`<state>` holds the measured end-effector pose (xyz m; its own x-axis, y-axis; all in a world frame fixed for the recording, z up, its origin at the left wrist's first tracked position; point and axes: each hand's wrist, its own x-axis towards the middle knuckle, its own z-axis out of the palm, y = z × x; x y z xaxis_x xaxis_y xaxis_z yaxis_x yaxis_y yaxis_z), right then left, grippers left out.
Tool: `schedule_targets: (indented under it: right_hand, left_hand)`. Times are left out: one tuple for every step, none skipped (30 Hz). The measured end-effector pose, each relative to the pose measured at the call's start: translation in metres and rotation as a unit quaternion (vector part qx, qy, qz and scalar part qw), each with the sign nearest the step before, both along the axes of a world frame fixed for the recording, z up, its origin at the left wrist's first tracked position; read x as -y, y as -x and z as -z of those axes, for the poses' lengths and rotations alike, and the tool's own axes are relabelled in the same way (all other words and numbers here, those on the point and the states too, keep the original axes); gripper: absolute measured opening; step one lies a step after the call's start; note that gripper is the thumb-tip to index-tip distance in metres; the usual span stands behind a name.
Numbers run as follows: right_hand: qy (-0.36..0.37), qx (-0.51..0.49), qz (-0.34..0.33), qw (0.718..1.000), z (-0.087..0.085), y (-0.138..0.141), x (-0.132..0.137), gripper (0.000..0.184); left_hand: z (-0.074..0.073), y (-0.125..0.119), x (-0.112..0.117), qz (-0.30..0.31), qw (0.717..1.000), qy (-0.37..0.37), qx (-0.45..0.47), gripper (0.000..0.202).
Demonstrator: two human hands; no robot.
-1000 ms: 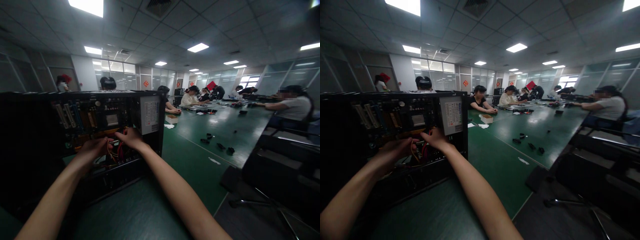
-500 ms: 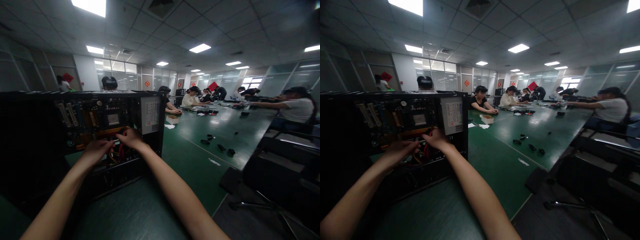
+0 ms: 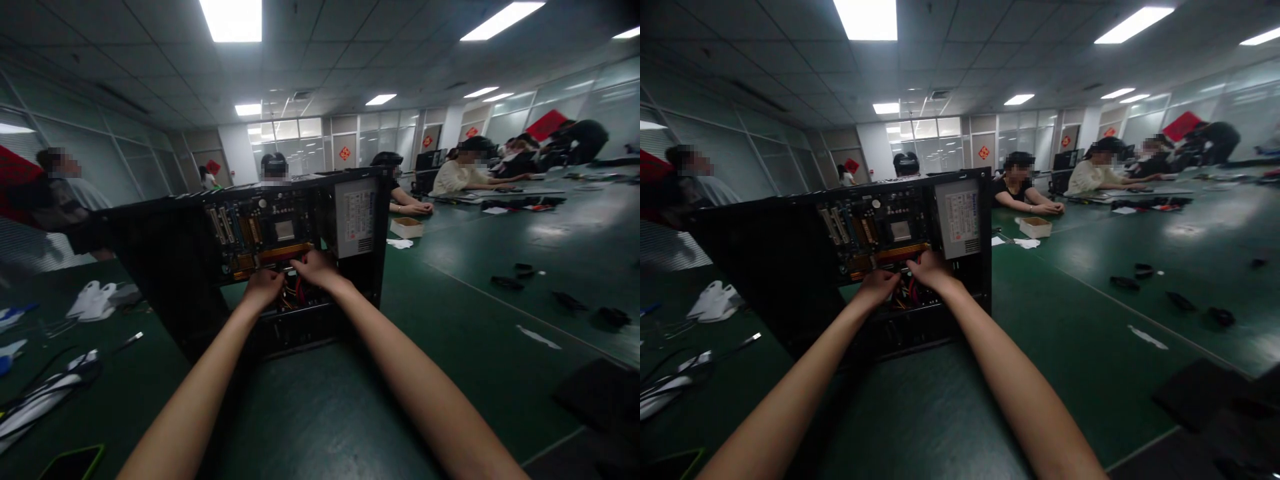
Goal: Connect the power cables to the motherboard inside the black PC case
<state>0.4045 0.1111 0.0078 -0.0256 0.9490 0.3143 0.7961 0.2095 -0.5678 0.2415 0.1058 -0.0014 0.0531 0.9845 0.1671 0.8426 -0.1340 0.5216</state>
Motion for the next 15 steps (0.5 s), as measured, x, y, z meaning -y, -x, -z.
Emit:
schedule_targets:
  right_hand:
    - [-0.001, 0.000, -0.001, 1.000, 0.0003, 0.0001, -0.0003, 0.039]
    - [-0.001, 0.000, -0.002, 1.000, 0.0006, 0.0002, -0.0005, 0.039]
    - [0.002, -0.002, -0.003, 1.000, 0.0009, 0.0003, -0.0007, 0.039]
    - [0.005, -0.004, -0.005, 1.000, 0.0011, 0.0004, -0.0007, 0.039]
    - [0.008, -0.006, -0.007, 1.000, 0.0012, 0.0006, -0.0006, 0.039]
    - [0.012, -0.008, -0.008, 1.000, 0.0012, 0.0008, -0.0003, 0.039]
    - [0.015, -0.010, -0.009, 1.000, 0.0011, 0.0010, 0.0001, 0.038]
    - [0.016, -0.012, -0.012, 1.000, 0.0010, 0.0012, 0.0005, 0.038]
    - [0.015, -0.016, -0.015, 1.000, 0.0009, 0.0014, 0.0009, 0.037]
    - [0.014, -0.020, -0.018, 1.000, 0.0009, 0.0016, 0.0010, 0.037]
    - [0.012, -0.023, -0.021, 0.999, 0.0011, 0.0017, 0.0009, 0.037]
    - [0.011, -0.023, -0.023, 0.999, 0.0015, 0.0019, 0.0005, 0.038]
    - [0.011, -0.023, -0.024, 0.999, 0.0021, 0.0021, -0.0002, 0.039]
    - [0.011, -0.023, -0.024, 0.999, 0.0028, 0.0024, -0.0011, 0.040]
    - [0.012, -0.022, -0.023, 0.999, 0.0036, 0.0028, -0.0020, 0.041]
  left_hand:
    - [0.0002, 0.0002, 0.0000, -0.004, 1.000, 0.002, 0.002, 0.038]
    - [0.0004, 0.0001, 0.0005, -0.007, 1.000, 0.005, 0.005, 0.037]
    - [0.0006, -0.0002, 0.0013, -0.009, 1.000, 0.007, 0.007, 0.037]
    - [0.0006, -0.0007, 0.0024, -0.010, 1.000, 0.010, 0.008, 0.036]
    - [0.0005, -0.0012, 0.0034, -0.011, 1.000, 0.012, 0.008, 0.036]
    - [0.0004, -0.0016, 0.0043, -0.011, 1.000, 0.014, 0.006, 0.036]
    - [0.0002, -0.0018, 0.0048, -0.011, 1.000, 0.014, 0.003, 0.036]
    - [0.0001, -0.0017, 0.0050, -0.012, 1.000, 0.014, -0.001, 0.036]
    - [0.0000, -0.0015, 0.0048, -0.013, 1.000, 0.013, -0.004, 0.037]
    - [-0.0001, -0.0010, 0.0042, -0.015, 1.000, 0.012, -0.008, 0.037]
    - [-0.0001, -0.0005, 0.0034, -0.016, 1.000, 0.012, -0.011, 0.037]
    - [0.0000, -0.0001, 0.0024, -0.017, 1.000, 0.011, -0.013, 0.037]
    - [0.0000, 0.0003, 0.0015, -0.018, 1.000, 0.011, -0.015, 0.036]
    - [0.0000, 0.0005, 0.0006, -0.018, 1.000, 0.011, -0.016, 0.036]
    - [-0.0001, 0.0004, -0.0001, -0.019, 1.000, 0.011, -0.016, 0.036]
